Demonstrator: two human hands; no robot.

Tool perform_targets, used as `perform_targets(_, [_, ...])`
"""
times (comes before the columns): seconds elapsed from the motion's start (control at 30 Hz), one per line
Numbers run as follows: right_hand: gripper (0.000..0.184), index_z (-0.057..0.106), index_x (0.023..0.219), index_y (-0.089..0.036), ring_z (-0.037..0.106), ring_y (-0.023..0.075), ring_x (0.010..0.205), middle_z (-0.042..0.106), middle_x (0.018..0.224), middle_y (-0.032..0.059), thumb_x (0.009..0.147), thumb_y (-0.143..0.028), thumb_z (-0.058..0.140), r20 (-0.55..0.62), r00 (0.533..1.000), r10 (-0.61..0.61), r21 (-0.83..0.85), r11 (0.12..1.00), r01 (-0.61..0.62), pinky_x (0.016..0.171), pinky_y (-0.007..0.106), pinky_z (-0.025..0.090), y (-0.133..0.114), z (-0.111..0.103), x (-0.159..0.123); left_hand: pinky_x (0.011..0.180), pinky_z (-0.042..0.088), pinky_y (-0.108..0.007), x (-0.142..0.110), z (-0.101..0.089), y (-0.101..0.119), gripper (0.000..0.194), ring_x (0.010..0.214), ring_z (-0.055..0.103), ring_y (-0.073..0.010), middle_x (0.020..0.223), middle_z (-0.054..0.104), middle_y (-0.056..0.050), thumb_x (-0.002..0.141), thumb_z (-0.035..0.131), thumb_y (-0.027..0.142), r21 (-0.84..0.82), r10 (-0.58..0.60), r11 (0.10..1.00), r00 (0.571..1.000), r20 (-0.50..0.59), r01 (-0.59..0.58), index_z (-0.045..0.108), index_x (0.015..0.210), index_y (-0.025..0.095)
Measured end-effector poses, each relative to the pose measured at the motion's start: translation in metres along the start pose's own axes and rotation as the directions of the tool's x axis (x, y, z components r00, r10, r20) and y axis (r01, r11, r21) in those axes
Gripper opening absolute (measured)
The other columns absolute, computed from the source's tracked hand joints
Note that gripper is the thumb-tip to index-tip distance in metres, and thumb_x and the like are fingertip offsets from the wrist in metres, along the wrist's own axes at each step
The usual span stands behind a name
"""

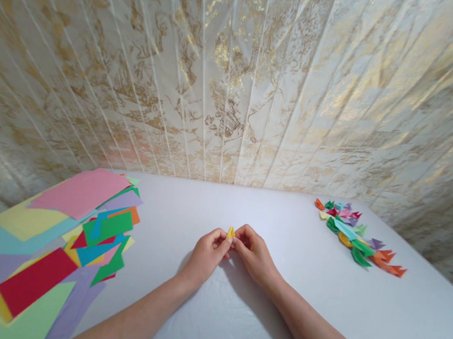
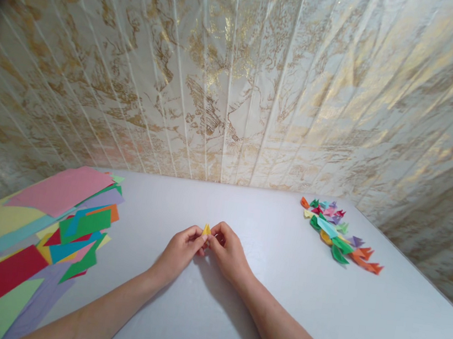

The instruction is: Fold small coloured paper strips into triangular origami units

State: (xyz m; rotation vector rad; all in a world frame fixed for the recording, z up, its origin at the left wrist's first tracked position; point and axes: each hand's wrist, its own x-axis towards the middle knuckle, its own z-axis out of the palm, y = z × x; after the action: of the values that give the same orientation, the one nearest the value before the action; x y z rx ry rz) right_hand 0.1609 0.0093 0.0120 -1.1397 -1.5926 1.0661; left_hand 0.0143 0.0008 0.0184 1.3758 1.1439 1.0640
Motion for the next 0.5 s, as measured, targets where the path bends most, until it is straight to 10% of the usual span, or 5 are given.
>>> perform_targets(0.5, [0.029, 0.054, 0.077, -0.020, 0.050, 0.0136, 0.063, 0.057, 0.066, -0.0015, 0.087, -0.047, 0.057, 0.104, 0.994, 0.043, 0.177, 0.982, -0.061, 0.062, 0.027, 0.039, -0.0013, -0.0050, 0.0029, 0.051, 0.039, -0.021, -0.0023, 0.0000, 0.0021, 0.030, 0.057, 0.054, -0.0116, 0.066, 0.058, 0.001, 0.083, 0.053, 0.045, 0.004, -0.003, 1.000, 1.000, -0.009, 0.003, 0.055, 0.068, 0.019])
